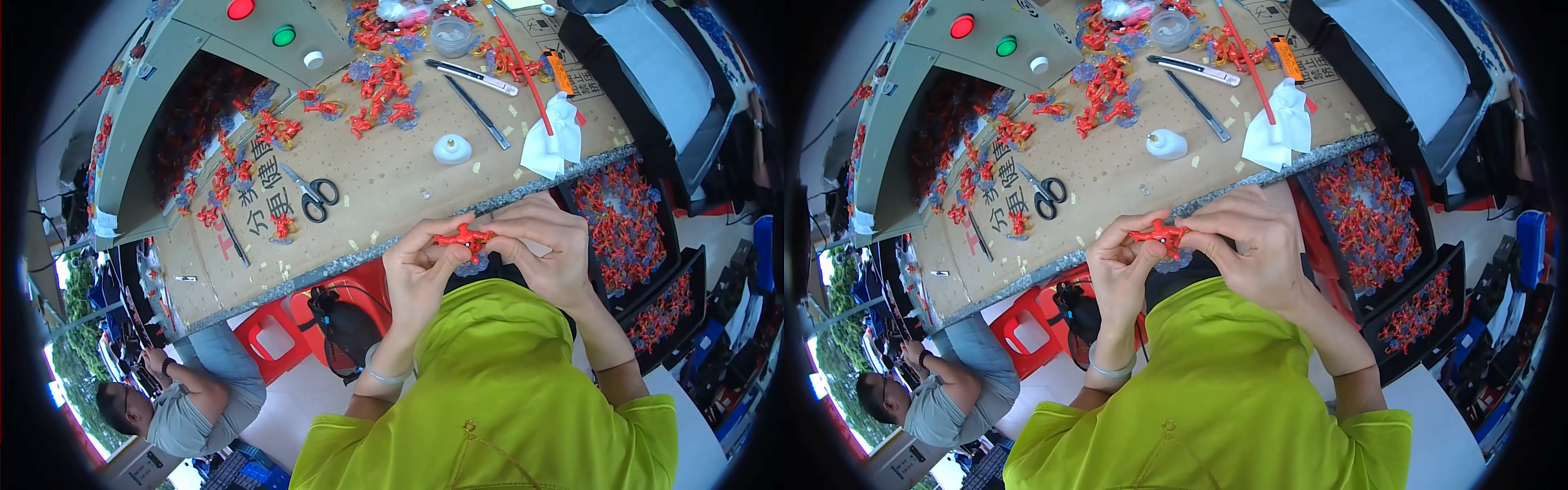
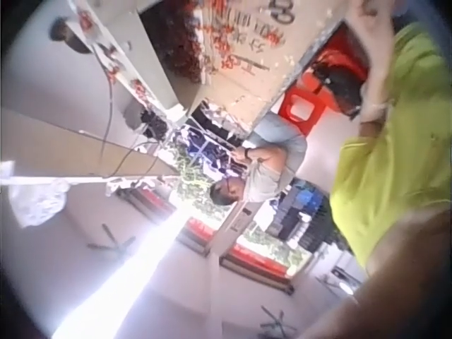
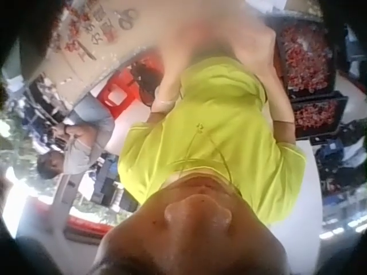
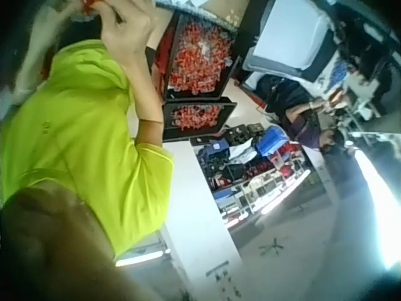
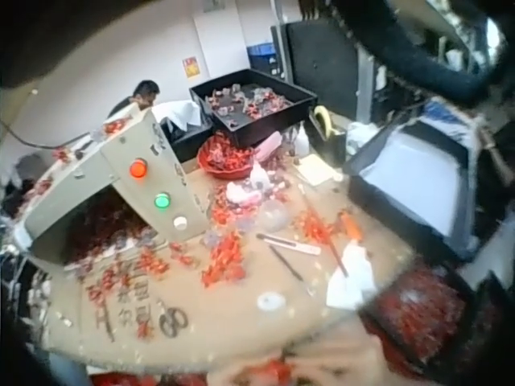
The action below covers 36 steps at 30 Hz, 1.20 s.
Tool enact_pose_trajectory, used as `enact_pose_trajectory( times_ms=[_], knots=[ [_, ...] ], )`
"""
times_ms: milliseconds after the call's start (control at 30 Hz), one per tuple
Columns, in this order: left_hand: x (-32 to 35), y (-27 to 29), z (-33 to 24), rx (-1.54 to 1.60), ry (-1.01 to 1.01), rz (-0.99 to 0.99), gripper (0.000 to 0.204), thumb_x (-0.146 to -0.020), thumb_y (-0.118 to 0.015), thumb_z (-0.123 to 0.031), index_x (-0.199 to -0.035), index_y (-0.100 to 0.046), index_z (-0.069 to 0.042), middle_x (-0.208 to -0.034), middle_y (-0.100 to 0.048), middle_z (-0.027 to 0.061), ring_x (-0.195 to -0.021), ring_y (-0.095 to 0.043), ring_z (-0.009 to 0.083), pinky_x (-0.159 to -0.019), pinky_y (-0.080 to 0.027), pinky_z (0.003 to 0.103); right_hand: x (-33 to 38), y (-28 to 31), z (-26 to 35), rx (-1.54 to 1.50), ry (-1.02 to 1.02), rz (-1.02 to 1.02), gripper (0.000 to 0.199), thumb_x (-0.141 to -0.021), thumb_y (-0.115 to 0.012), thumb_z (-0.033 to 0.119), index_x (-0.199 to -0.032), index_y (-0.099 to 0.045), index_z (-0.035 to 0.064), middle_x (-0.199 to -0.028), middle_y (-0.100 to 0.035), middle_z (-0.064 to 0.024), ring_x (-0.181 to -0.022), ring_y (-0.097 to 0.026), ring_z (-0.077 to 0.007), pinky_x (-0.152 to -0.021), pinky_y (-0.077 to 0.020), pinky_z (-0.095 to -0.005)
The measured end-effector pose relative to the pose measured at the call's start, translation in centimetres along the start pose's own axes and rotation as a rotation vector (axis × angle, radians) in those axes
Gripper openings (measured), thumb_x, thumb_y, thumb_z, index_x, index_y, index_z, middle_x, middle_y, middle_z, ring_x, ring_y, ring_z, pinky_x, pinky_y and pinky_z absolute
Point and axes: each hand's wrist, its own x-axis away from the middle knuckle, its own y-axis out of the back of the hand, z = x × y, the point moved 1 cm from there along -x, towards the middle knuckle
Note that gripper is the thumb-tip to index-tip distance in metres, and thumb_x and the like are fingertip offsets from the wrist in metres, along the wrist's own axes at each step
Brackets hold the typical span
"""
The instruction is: The person assembles toy figurines by applying liquid with a brush and glue from a bottle, attaching pieces to the figurines by hand, and placing them into a tray.
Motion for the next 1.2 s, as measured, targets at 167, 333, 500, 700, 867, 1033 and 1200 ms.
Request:
enact_pose_trajectory(
  times_ms=[167, 333, 500, 700, 867, 1033, 1200],
  knots=[
    [0.3, 0.0, 0.5, -0.018, -0.034, 0.021, 0.027, -0.081, -0.068, 0.002, -0.106, -0.060, 0.007, -0.104, -0.066, 0.0142, -0.087, -0.064, 0.0122, -0.074, -0.053, 0.022, 0.6, 0.2, 0.0, 0.006, 0.079, -0.061, 0.016, -0.066, -0.074, 0.003, -0.081, -0.071, 0.0016, -0.072, -0.066, -0.0084, -0.065, -0.062, -0.0215, -0.067, -0.0447, -0.0299],
    [0.0, 0.1, 0.1, 0.029, -0.001, 0.060, 0.030, -0.075, -0.074, -0.001, -0.102, -0.063, 0.006, -0.101, -0.066, 0.0148, -0.083, -0.064, 0.0138, -0.072, -0.053, 0.024, 0.9, 0.1, 0.7, 0.037, 0.113, -0.110, 0.017, -0.063, -0.073, -0.001, -0.080, -0.071, 0.0018, -0.072, -0.066, -0.0080, -0.065, -0.062, -0.0216, -0.066, -0.0450, -0.0309],
    [-0.1, -0.1, -0.3, 0.029, -0.017, 0.079, 0.029, -0.076, -0.073, 0.001, -0.102, -0.064, 0.006, -0.097, -0.066, 0.0123, -0.081, -0.063, 0.0128, -0.071, -0.052, 0.023, 0.9, 0.2, 1.2, 0.058, 0.116, -0.118, 0.019, -0.062, -0.072, -0.002, -0.080, -0.071, 0.0026, -0.071, -0.066, -0.0071, -0.065, -0.062, -0.0219, -0.066, -0.0452, -0.0314],
    [0.0, 0.2, -0.7, -0.015, -0.058, 0.122, 0.027, -0.079, -0.070, 0.000, -0.104, -0.063, 0.007, -0.094, -0.066, 0.0104, -0.081, -0.063, 0.0122, -0.071, -0.052, 0.022, 0.7, 0.2, 1.5, 0.040, 0.126, -0.121, 0.019, -0.062, -0.071, -0.003, -0.080, -0.070, 0.0031, -0.072, -0.066, -0.0064, -0.065, -0.062, -0.0215, -0.066, -0.0444, -0.0310],
    [0.1, 0.0, -0.5, 0.050, 0.013, 0.110, 0.032, -0.077, -0.066, 0.010, -0.109, -0.062, 0.007, -0.099, -0.065, 0.0106, -0.084, -0.063, 0.0122, -0.075, -0.053, 0.023, 0.5, 0.3, 1.1, 0.039, 0.078, -0.098, 0.019, -0.063, -0.072, -0.002, -0.081, -0.071, 0.0028, -0.071, -0.067, -0.0069, -0.064, -0.063, -0.0210, -0.066, -0.0440, -0.0304],
    [0.0, -0.3, 0.1, 0.110, 0.114, 0.127, 0.035, -0.082, -0.069, -0.005, -0.113, -0.058, 0.008, -0.102, -0.065, 0.0132, -0.088, -0.065, 0.0181, -0.077, -0.054, 0.027, 0.8, 0.1, 0.5, -0.068, -0.107, -0.134, 0.019, -0.067, -0.071, -0.005, -0.085, -0.072, -0.0006, -0.070, -0.069, -0.0083, -0.060, -0.064, -0.0154, -0.062, -0.0474, -0.0269],
    [-0.3, 0.2, 0.3, 0.188, 0.140, 0.201, 0.037, -0.083, -0.069, -0.014, -0.109, -0.058, 0.009, -0.099, -0.065, 0.0147, -0.088, -0.067, 0.0212, -0.078, -0.054, 0.029, 0.9, -0.2, 0.7, -0.363, -0.301, -0.178, 0.015, -0.069, -0.072, -0.005, -0.084, -0.071, -0.0036, -0.069, -0.068, -0.0105, -0.061, -0.065, -0.0128, -0.057, -0.0503, -0.0226]
  ],
)
